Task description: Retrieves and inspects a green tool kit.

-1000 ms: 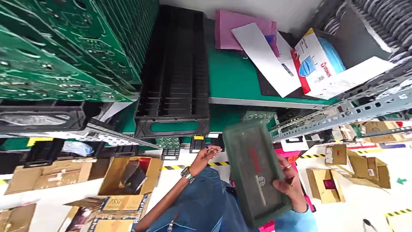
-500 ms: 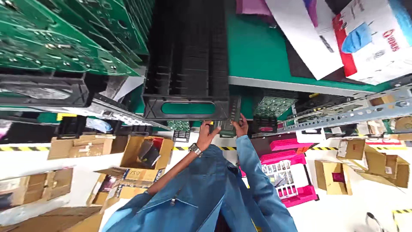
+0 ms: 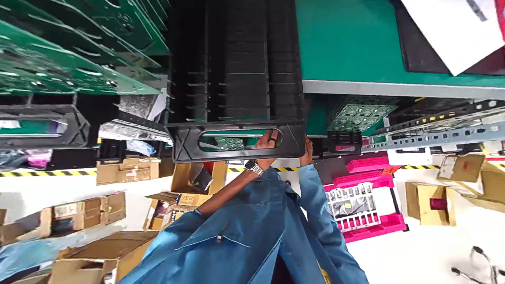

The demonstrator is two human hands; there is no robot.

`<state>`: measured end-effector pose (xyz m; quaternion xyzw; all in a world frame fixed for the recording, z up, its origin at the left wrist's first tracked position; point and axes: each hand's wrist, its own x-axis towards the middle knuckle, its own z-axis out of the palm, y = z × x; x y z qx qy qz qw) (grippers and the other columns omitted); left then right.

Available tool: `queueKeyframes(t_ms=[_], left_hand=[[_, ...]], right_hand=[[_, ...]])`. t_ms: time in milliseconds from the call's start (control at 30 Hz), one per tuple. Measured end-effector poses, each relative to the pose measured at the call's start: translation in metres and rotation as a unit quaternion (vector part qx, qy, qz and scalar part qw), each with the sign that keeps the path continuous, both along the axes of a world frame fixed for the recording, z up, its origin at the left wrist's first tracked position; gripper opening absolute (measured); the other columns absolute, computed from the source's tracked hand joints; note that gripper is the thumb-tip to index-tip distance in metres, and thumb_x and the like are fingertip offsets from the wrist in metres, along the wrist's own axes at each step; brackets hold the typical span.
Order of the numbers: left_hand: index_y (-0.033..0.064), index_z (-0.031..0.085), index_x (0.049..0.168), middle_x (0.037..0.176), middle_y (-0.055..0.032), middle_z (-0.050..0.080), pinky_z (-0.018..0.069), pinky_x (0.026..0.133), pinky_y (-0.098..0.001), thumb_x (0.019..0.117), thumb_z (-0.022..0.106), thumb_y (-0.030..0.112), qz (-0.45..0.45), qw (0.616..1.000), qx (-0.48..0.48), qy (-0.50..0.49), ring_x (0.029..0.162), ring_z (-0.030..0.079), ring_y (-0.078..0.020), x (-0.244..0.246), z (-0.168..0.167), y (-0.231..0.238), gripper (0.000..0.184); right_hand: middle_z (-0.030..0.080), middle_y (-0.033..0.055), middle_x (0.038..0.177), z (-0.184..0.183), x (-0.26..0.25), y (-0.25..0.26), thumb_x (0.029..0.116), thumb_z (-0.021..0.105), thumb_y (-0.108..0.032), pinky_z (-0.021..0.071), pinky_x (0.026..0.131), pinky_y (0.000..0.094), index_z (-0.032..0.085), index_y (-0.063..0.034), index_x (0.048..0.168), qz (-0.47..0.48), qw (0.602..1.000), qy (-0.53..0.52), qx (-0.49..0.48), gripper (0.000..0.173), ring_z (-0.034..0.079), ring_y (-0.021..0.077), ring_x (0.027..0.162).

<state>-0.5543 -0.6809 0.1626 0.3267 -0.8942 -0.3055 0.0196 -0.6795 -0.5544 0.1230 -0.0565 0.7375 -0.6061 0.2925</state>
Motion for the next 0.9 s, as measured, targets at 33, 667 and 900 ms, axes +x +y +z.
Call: queueKeyframes(t_ms=[33, 667, 900], left_hand=[[0.0089, 0.043, 0.155, 0.158, -0.0190, 0.044, 0.0478, 0.105, -0.0595, 0.0914, 0.059, 0.069, 0.003, 1.000, 0.009, 0.021, 0.130, 0.059, -0.0411, 0.006, -0.002, -0.002, 0.089], [-0.0051, 0.056, 0.126, 0.094, -0.0069, 0.075, 0.0581, 0.083, -0.0284, 0.1101, 0.033, 0.011, 0.302, 0.826, 0.411, 0.238, 0.081, 0.071, -0.0086, 0.080, -0.064, -0.040, 0.032], [-0.0005, 0.045, 0.145, 0.134, -0.0196, 0.064, 0.0570, 0.099, -0.0460, 0.1115, 0.040, 0.026, 0.280, 0.718, 0.596, 0.225, 0.115, 0.068, -0.0316, 0.066, -0.068, -0.048, 0.043]], right_hand=[[0.036, 0.0263, 0.157, 0.001, 0.005, 0.002, 0.1040, 0.046, -0.033, 0.0554, 0.092, 0.0494, 0.040, -0.0068, 0.157, -0.012, 1.000, -0.019, -0.012, 0.059, 0.050, 0.0348, 0.133], [0.062, 0.0138, 0.129, -0.024, 0.032, 0.010, 0.1037, 0.053, -0.012, 0.0640, 0.076, 0.0375, 0.036, -0.0055, 0.154, -0.027, 0.994, -0.062, -0.089, 0.054, 0.072, 0.0207, 0.099], [0.064, 0.0140, 0.129, -0.024, 0.028, 0.012, 0.0990, 0.055, -0.001, 0.0645, 0.082, 0.0420, 0.034, -0.0046, 0.156, -0.025, 0.989, -0.094, -0.116, 0.061, 0.071, 0.0231, 0.103]])
